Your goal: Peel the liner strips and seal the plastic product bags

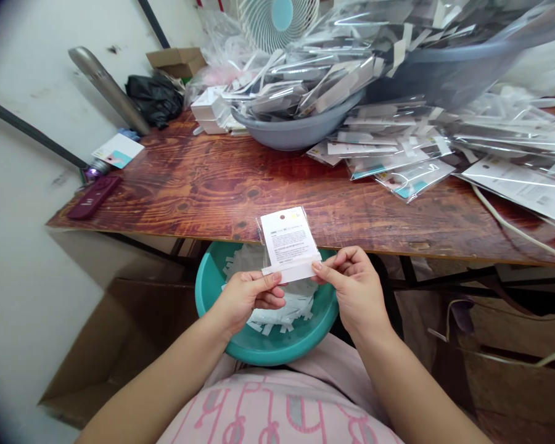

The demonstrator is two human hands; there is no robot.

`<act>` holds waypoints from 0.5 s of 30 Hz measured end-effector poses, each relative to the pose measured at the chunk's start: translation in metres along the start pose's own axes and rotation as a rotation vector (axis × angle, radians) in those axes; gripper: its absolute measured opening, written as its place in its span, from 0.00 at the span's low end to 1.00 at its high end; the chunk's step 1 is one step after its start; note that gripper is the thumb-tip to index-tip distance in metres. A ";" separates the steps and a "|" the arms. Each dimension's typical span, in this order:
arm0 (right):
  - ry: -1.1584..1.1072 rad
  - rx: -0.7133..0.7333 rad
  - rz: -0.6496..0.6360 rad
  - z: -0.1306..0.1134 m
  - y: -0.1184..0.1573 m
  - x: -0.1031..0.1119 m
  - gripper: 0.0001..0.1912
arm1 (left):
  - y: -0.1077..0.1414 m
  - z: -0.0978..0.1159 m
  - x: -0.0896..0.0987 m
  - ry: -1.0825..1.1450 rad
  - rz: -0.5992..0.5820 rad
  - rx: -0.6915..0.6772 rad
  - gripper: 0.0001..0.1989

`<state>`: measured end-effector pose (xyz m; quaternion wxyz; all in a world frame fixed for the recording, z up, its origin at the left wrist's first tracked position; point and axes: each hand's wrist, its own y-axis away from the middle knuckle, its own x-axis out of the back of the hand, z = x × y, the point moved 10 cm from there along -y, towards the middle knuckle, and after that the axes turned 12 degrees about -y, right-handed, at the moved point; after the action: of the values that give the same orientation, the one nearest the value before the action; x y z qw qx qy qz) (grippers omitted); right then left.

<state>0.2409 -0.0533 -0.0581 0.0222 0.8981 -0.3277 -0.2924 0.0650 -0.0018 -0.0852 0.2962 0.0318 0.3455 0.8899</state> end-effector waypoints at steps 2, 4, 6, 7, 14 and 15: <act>-0.001 0.004 -0.009 0.000 0.000 0.000 0.22 | 0.000 0.000 0.000 0.005 -0.002 -0.003 0.14; -0.006 0.000 -0.016 0.000 0.000 0.000 0.22 | 0.000 0.000 -0.001 0.008 -0.004 -0.002 0.14; -0.006 -0.001 -0.024 -0.001 0.001 -0.001 0.22 | 0.000 0.001 -0.001 0.009 -0.008 -0.004 0.14; -0.003 0.000 -0.027 -0.001 0.001 -0.001 0.22 | 0.000 0.001 -0.001 0.010 -0.009 -0.006 0.14; 0.048 -0.008 -0.027 0.001 -0.002 -0.001 0.23 | 0.001 0.002 -0.001 0.025 0.004 -0.010 0.14; 0.080 -0.010 -0.039 0.002 -0.002 -0.002 0.24 | 0.001 0.003 0.000 0.023 0.011 -0.016 0.15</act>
<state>0.2393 -0.0505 -0.0592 0.0341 0.9151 -0.3075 -0.2585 0.0653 -0.0007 -0.0817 0.2873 0.0212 0.3415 0.8946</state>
